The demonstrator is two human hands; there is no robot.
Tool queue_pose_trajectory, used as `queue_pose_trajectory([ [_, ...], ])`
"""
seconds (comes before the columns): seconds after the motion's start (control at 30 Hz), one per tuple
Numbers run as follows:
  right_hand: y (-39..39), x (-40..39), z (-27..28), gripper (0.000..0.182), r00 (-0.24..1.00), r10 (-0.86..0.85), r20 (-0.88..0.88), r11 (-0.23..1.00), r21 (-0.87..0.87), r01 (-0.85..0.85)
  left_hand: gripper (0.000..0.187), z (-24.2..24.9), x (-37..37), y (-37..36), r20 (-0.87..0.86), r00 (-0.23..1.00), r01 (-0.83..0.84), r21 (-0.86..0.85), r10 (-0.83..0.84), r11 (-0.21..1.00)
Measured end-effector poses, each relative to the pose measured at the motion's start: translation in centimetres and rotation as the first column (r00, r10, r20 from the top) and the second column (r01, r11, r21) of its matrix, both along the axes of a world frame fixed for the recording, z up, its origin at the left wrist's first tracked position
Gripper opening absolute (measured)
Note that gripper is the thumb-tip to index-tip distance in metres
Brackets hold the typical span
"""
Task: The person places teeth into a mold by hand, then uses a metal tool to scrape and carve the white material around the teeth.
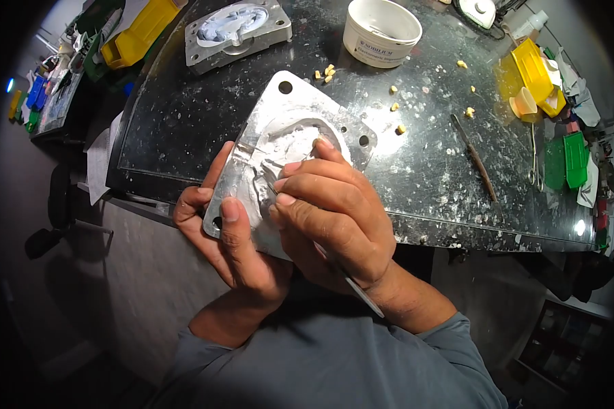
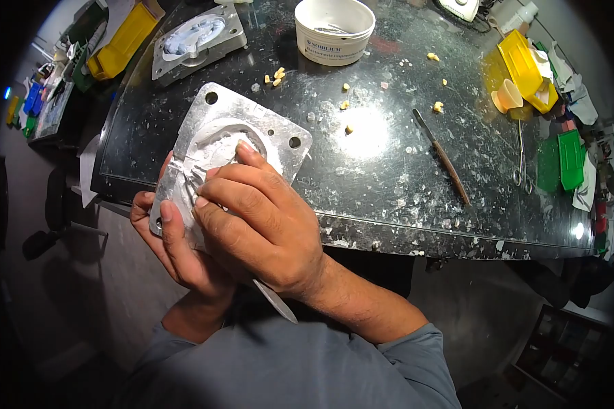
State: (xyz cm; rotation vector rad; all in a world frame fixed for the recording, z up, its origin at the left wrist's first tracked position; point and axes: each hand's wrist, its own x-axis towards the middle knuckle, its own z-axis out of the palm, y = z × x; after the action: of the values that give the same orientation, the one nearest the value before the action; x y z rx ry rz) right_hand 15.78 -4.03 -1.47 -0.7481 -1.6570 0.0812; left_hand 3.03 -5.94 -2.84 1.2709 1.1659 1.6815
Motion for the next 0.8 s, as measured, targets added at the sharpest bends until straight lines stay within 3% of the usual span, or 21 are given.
queue_pose_trajectory([
  [0.8,-1.0,0.1,1.3,0.027,0.997,0.017,0.081,0.992,-0.127,-0.007,0.034,0.8,0.9,0.6,0.225,0.974,0.013,0.045,-0.023,0.999],
])
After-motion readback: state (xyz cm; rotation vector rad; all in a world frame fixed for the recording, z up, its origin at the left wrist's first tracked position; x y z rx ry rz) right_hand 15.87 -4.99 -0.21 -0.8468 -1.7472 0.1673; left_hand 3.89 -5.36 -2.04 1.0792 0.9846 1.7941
